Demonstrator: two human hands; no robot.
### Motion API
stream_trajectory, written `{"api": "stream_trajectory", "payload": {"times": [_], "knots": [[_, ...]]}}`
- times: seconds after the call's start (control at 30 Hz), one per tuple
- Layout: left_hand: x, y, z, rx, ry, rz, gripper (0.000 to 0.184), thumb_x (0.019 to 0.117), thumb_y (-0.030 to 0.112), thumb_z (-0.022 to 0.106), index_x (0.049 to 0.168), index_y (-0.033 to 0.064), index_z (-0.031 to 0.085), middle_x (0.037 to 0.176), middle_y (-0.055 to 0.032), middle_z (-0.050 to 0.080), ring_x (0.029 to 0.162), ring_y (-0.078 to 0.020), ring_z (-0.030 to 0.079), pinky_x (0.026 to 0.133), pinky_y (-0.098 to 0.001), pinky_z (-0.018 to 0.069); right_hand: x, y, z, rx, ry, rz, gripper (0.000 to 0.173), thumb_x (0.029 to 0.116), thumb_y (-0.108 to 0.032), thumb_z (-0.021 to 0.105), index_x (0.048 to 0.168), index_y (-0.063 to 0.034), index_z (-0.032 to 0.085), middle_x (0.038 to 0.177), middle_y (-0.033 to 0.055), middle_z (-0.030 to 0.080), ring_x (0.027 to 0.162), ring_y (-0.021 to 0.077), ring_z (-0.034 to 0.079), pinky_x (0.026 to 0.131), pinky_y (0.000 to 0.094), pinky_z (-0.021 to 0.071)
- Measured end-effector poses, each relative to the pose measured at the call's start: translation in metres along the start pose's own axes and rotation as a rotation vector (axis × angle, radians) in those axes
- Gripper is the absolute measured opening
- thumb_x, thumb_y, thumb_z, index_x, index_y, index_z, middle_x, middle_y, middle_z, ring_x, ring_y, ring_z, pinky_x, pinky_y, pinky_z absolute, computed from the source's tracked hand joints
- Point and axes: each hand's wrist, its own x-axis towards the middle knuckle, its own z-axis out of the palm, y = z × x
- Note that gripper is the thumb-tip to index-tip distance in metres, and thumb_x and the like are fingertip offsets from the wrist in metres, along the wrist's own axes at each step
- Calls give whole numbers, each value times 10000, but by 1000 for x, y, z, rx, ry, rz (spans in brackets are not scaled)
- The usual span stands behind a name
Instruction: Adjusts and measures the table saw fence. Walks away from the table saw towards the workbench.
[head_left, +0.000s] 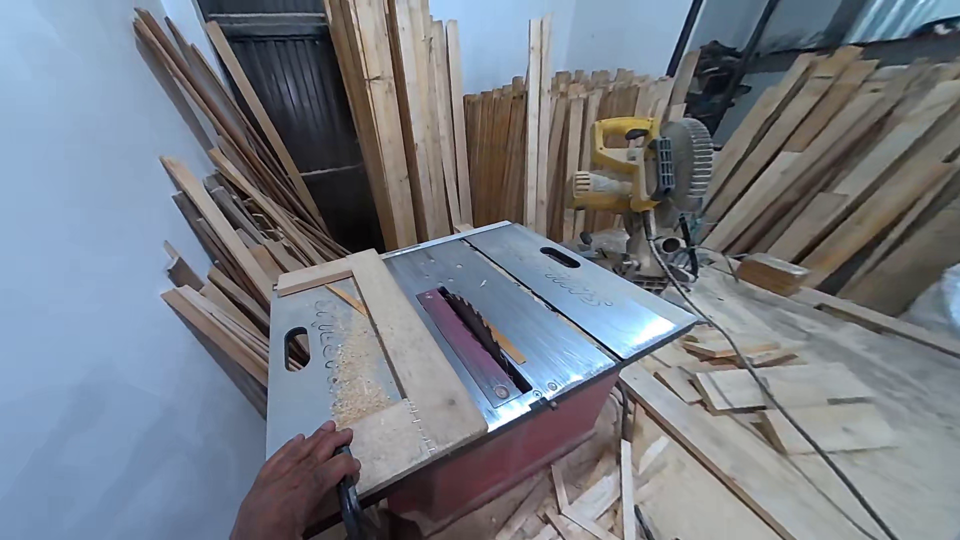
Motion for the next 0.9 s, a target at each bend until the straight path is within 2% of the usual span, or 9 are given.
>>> {"api": "stream_trajectory", "payload": {"times": [0.07,0.17,0.27,0.37,0.43,0.53,0.63,0.7,0.9], "knots": [[0,1,0,-9,3,-5,661,818,749,668,1194,206,666,1372,-102,657,1421,-267,496,1167,-528,366,8,-2,-9,1,25,-14,496,979,-103,611,1426,88,511,1346,281,610,1263,357,594,1117,477,432],[-1,1,0,10,-6,7,671,823,748,661,1237,220,655,1390,-102,644,1424,-275,493,1160,-544,378,17,-4,-8,42,5,-72,428,989,-74,575,1380,95,539,1278,261,645,1197,327,620,1079,459,451],[0,2,1,28,-1,-1,724,798,774,675,1240,201,663,1371,-119,655,1405,-293,513,1148,-545,390,19,5,2,-70,124,20,379,1018,-167,533,1339,14,622,1272,240,668,1203,374,636,1048,546,473],[0,2,0,12,-16,-24,804,779,779,691,1273,145,659,1370,-148,651,1390,-334,522,1140,-592,385,0,7,-13,-152,104,72,380,1028,-301,552,1301,-72,683,1161,203,723,1089,399,689,930,619,520],[-1,-2,-1,9,-28,-23,922,766,801,683,1386,124,590,1421,-147,618,1403,-337,508,1152,-610,368,-27,9,-32,-115,176,-12,367,1019,-342,586,1177,-51,743,1041,185,751,977,373,725,870,606,552],[-4,-6,0,15,-29,-33,1060,728,769,746,1492,87,475,1478,-191,556,1429,-398,460,1159,-648,347,-67,24,-59,-105,507,-257,257,996,-280,648,1005,-62,785,901,101,770,824,242,752,780,478,615],[-5,-3,-9,-16,-108,-129,1050,729,573,851,1487,-28,441,1546,-299,427,1479,-499,328,1189,-652,300,-76,26,-107,-254,769,-455,201,977,-261,680,1014,-90,780,988,69,762,964,207,731,874,409,608],[-6,1,-22,-24,-204,-276,985,763,399,874,1487,-93,420,1577,-353,338,1494,-545,259,1212,-642,266,-65,23,-142,-389,875,-560,251,963,-313,685,1066,-100,769,1111,92,743,1105,265,695,974,460,566],[-10,15,-52,13,-295,-475,796,907,336,784,1471,-111,444,1496,-351,458,1428,-493,424,1175,-593,364,-33,23,-199,-504,753,-634,464,912,-524,706,1119,-112,751,1161,104,725,1147,316,669,1027,529,513]]}}
